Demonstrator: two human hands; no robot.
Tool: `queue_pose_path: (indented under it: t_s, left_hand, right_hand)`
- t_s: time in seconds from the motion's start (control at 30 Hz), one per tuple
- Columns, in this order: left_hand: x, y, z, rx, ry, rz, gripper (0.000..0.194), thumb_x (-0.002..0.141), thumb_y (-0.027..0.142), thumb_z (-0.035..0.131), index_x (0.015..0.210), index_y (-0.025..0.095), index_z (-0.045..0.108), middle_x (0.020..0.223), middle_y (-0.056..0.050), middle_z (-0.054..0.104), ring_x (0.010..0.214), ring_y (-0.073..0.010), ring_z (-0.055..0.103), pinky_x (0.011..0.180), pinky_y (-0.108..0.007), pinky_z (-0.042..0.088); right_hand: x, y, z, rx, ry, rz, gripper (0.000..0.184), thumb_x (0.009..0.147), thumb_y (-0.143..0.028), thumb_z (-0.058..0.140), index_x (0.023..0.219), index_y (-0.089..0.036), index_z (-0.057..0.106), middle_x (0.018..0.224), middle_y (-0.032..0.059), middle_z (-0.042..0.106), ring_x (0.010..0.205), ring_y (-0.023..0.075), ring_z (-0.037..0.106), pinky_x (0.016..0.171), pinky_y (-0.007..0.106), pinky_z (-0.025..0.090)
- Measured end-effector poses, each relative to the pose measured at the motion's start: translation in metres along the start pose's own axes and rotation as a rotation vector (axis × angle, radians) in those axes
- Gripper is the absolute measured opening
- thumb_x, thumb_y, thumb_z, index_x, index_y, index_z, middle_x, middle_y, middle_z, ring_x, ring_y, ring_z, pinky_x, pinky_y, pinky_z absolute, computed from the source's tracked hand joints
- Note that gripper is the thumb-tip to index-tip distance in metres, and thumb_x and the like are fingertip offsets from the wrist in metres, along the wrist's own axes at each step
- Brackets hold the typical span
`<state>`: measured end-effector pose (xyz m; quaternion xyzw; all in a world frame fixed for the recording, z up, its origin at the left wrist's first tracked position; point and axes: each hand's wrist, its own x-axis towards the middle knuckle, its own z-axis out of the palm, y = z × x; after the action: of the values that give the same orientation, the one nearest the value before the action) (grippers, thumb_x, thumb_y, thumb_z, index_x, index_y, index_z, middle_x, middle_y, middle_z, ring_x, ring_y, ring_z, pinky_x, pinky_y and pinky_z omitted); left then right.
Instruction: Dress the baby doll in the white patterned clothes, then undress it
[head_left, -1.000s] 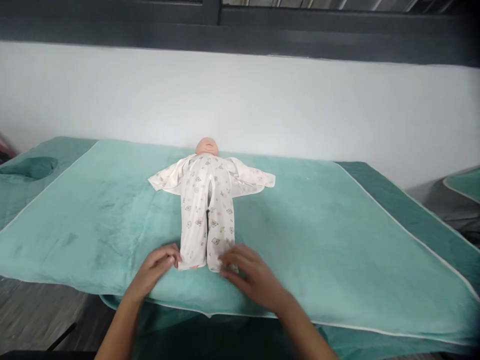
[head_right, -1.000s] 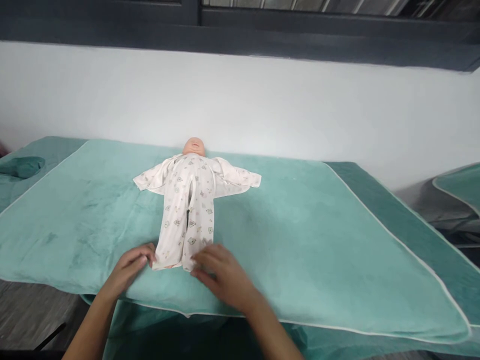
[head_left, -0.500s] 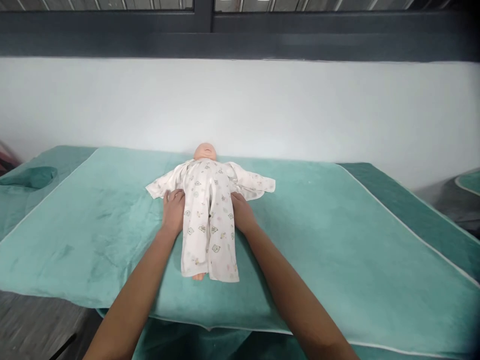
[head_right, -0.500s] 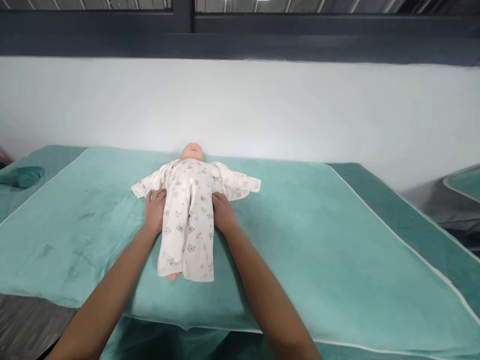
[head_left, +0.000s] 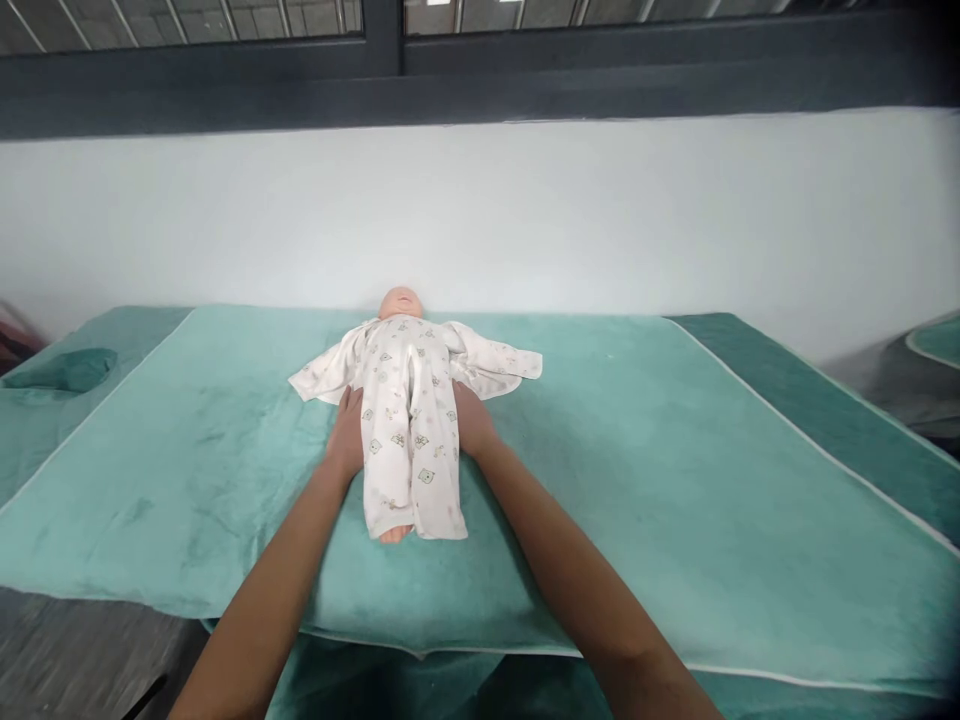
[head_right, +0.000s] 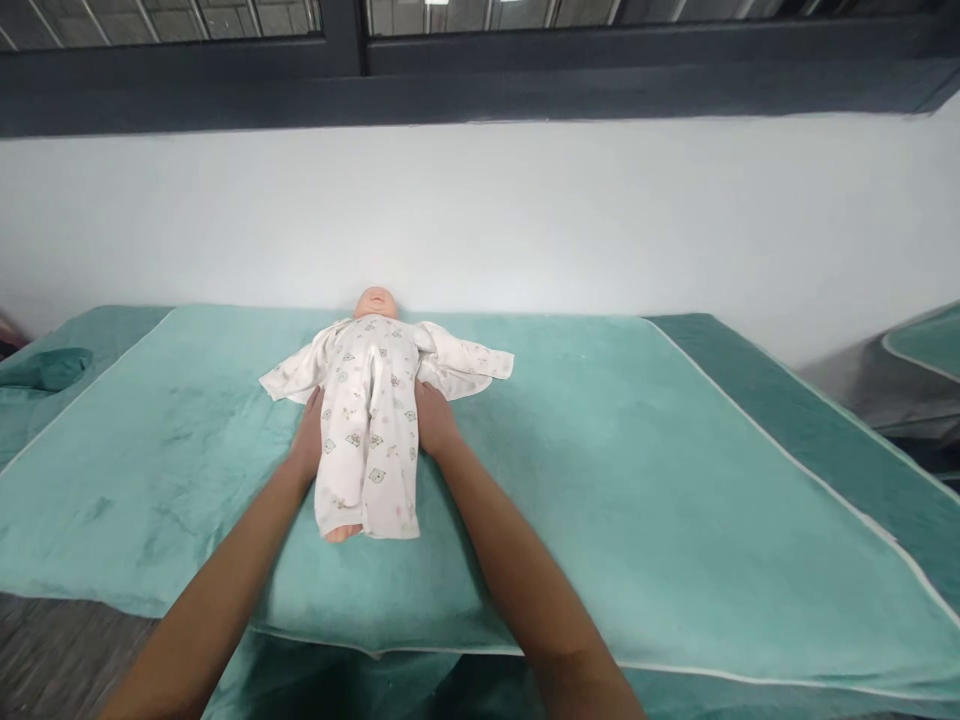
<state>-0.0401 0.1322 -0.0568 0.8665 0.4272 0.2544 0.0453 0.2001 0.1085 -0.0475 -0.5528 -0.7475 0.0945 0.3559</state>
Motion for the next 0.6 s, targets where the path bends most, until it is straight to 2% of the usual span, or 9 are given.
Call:
queue_pose_path:
  t_s: [0.17,0.3,0.37,0.47,0.53,0.6]
  left_hand:
    - [0.000,-0.003,0.001,0.019,0.026,-0.020,0.055,0.091,0.032,0.061,0.142,0.012,0.055,0.137,-0.018,0.061,0.138,-0.0355,0.042,0.125,-0.055,0.009]
    - [0.001,-0.007,0.001,0.047,0.056,-0.067,0.041,0.092,0.025,0.057,0.129,0.011,0.062,0.127,-0.016,0.066,0.131,-0.0337,0.049,0.122,-0.051,0.020]
    - [0.001,-0.007,0.000,0.066,0.077,-0.097,0.033,0.091,0.022,0.057,0.121,0.012,0.066,0.118,-0.015,0.068,0.125,-0.0329,0.054,0.119,-0.048,0.026]
    - [-0.001,-0.006,-0.003,0.141,0.106,-0.139,0.023,0.091,0.021,0.054,0.109,0.017,0.068,0.109,-0.013,0.069,0.114,-0.0315,0.058,0.111,-0.046,0.035]
    - [-0.003,-0.004,-0.006,0.209,0.102,-0.155,0.020,0.092,0.021,0.051,0.103,0.017,0.068,0.105,-0.014,0.068,0.106,-0.0312,0.059,0.101,-0.045,0.040]
    - [-0.005,-0.002,-0.008,0.255,0.094,-0.165,0.019,0.093,0.022,0.050,0.097,0.017,0.068,0.100,-0.014,0.068,0.099,-0.0312,0.059,0.094,-0.045,0.042]
  right_hand:
    - [-0.023,-0.010,-0.016,0.214,0.026,0.081,0.039,0.090,-0.029,0.062,0.127,-0.018,0.055,0.121,0.0093,0.067,0.104,0.0235,0.064,0.088,0.034,0.049]
    - [-0.031,-0.009,-0.013,0.296,-0.049,0.136,0.046,0.085,-0.031,0.068,0.128,-0.023,0.053,0.119,0.0058,0.069,0.103,0.0247,0.065,0.084,0.035,0.050]
    - [-0.028,-0.008,-0.008,0.225,-0.039,0.121,0.040,0.088,-0.030,0.064,0.126,-0.022,0.053,0.119,0.0077,0.069,0.104,0.0252,0.063,0.086,0.035,0.049]
    - [-0.020,-0.010,0.002,-0.038,-0.030,0.086,0.020,0.095,-0.023,0.052,0.113,-0.017,0.058,0.115,0.0134,0.066,0.106,0.0265,0.059,0.091,0.038,0.045]
    - [-0.015,-0.013,0.008,-0.181,-0.039,0.096,0.018,0.098,-0.020,0.046,0.107,-0.016,0.061,0.114,0.0154,0.064,0.106,0.0273,0.056,0.093,0.039,0.044]
    - [-0.013,-0.016,0.010,-0.209,-0.056,0.105,0.018,0.098,-0.021,0.048,0.105,-0.017,0.064,0.114,0.0155,0.064,0.107,0.0281,0.057,0.093,0.039,0.043]
